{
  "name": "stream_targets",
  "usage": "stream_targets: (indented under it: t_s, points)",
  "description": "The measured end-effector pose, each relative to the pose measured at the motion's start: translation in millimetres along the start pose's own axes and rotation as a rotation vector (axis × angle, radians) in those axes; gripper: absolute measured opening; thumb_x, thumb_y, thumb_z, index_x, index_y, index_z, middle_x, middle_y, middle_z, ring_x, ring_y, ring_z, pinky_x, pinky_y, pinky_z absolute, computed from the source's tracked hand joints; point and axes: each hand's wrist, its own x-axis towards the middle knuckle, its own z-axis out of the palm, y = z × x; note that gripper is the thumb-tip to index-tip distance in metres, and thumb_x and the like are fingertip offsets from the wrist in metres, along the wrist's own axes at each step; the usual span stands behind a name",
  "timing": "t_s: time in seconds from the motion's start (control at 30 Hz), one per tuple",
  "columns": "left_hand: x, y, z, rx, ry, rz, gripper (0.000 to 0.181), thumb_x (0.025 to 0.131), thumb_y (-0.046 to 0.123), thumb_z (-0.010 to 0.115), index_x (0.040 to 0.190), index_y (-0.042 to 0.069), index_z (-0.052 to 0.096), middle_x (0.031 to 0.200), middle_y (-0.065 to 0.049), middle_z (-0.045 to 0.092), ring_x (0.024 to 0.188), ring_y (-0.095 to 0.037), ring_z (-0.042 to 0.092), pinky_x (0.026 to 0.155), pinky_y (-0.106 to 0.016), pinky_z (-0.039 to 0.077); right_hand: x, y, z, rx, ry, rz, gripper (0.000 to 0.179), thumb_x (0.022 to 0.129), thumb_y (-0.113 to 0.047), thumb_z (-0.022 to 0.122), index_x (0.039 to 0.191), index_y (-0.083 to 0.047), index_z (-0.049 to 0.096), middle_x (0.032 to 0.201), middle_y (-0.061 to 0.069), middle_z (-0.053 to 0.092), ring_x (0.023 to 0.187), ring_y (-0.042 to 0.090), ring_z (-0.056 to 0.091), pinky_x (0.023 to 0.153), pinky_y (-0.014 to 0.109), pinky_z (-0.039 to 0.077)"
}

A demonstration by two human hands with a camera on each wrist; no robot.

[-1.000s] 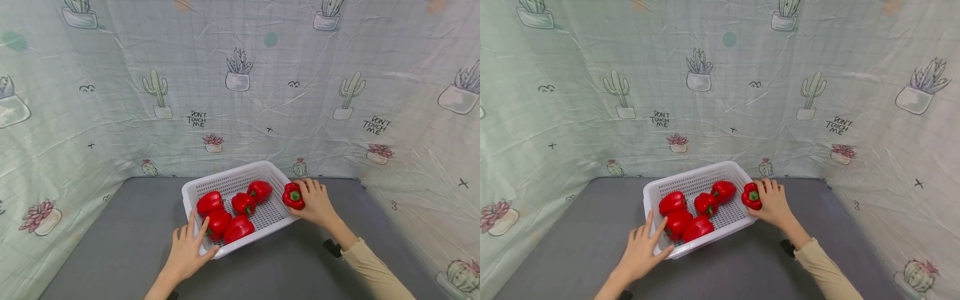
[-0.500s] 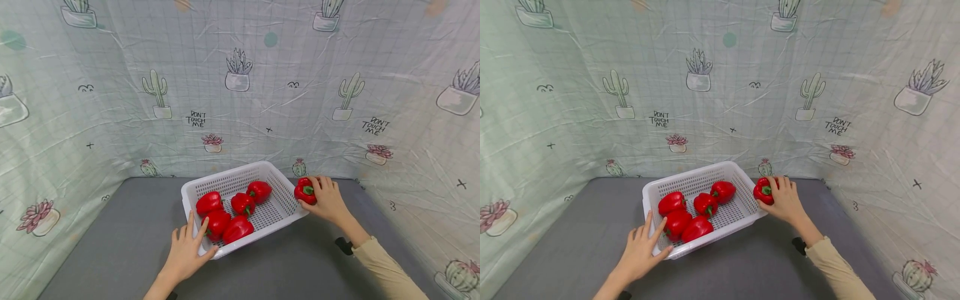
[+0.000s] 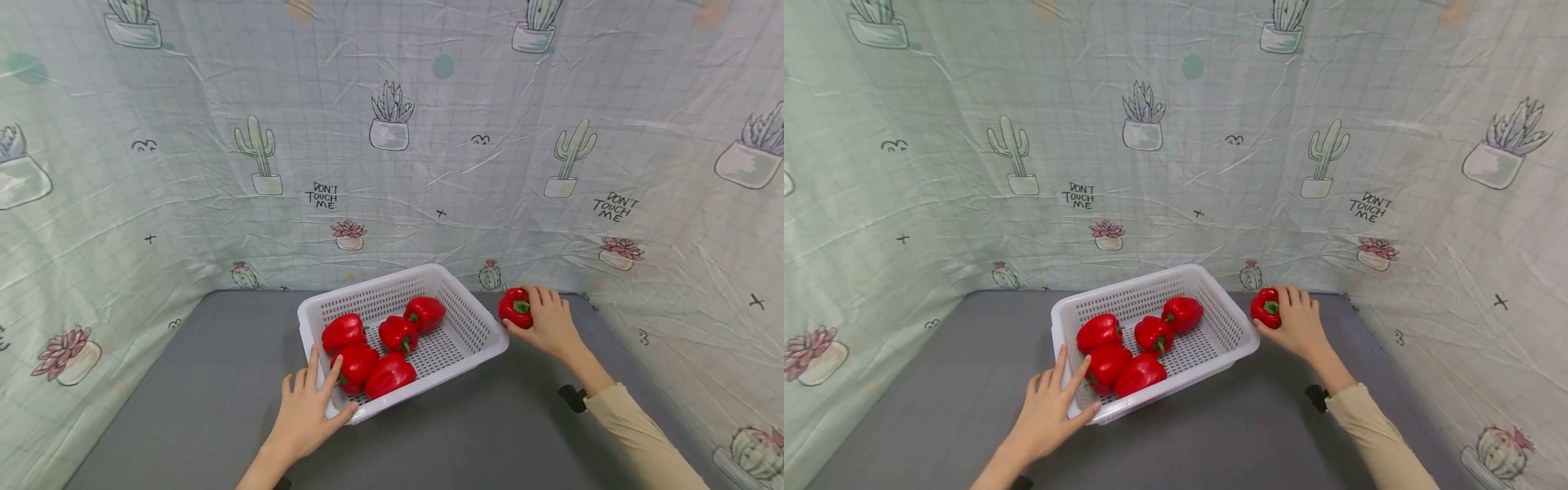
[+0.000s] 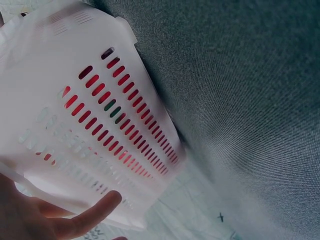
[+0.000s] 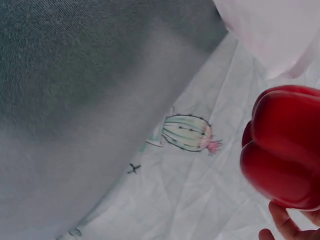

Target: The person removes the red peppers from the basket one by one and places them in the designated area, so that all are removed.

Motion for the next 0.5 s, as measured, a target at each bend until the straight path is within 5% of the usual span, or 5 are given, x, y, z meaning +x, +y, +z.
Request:
stream_targets:
  t_s: [0.5]
  points:
    - [-0.4,-0.8,0.3,0.03,0.035,0.024,0.077,0.073,0.061,0.056,0.136,0.019,0.039,0.145,-0.02,0.023,0.102,-0.033,0.046,0.085,-0.052,0.036,2.2,25.9,32.1,0.01,-0.042,0.109,0.069,0.069,-0.036,0.071,0.118,0.004,0.042,0.105,0.025,0.046,0.092,0.042,0.043,0.069,0.056,0.037]
